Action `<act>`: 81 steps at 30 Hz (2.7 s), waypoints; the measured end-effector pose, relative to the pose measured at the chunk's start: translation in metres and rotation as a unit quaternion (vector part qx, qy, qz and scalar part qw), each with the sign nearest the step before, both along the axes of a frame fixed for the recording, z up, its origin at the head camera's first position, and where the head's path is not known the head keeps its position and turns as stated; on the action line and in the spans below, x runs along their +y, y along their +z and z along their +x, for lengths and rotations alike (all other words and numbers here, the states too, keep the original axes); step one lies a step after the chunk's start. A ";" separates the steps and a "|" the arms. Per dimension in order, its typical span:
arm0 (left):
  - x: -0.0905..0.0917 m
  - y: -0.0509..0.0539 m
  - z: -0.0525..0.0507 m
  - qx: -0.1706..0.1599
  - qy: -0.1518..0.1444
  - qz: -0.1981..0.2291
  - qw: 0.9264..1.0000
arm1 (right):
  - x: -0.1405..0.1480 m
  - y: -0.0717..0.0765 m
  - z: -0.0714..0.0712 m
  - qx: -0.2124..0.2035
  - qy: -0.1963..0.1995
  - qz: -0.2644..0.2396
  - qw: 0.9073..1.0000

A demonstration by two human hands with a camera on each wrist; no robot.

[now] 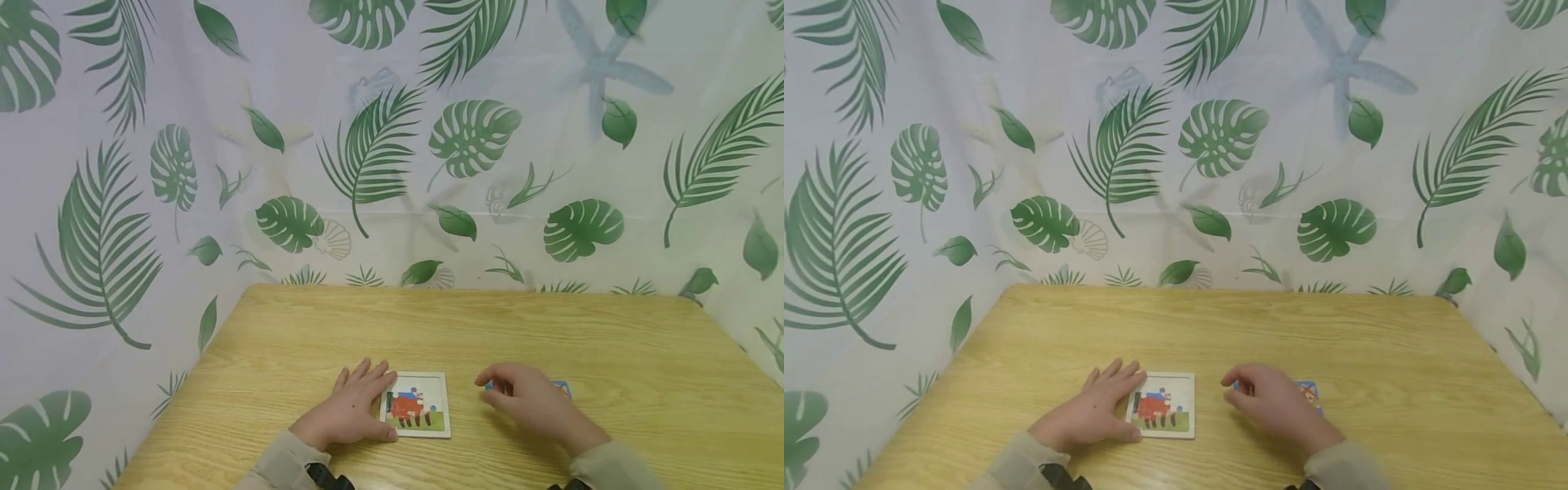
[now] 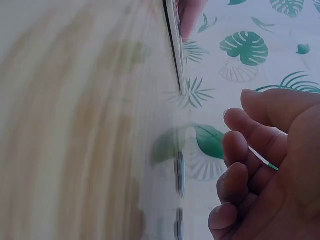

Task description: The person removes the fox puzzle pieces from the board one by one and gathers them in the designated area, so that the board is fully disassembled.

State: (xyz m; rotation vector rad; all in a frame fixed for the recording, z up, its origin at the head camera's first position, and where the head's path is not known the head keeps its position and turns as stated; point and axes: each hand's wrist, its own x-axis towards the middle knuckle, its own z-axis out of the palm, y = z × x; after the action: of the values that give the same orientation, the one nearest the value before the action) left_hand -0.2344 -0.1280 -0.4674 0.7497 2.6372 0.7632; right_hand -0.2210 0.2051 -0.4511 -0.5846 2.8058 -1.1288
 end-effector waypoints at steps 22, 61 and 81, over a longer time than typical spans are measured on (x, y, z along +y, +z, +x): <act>0.000 -0.005 -0.002 0.003 0.005 0.000 1.000 | -0.053 -0.005 -0.015 -0.023 0.055 0.005 0.998; -0.001 -0.001 -0.002 -0.008 -0.004 0.011 1.000 | -0.103 -0.018 -0.022 -0.052 0.036 0.053 0.997; -0.003 0.000 -0.001 0.009 -0.033 -0.012 0.999 | -0.107 -0.021 -0.022 -0.073 0.011 0.060 0.995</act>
State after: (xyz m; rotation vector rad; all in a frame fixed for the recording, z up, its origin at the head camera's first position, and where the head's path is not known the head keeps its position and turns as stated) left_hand -0.2358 -0.1312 -0.4678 0.8347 2.6183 0.7088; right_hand -0.2433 0.0976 -0.4722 -0.5004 2.7109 -0.9505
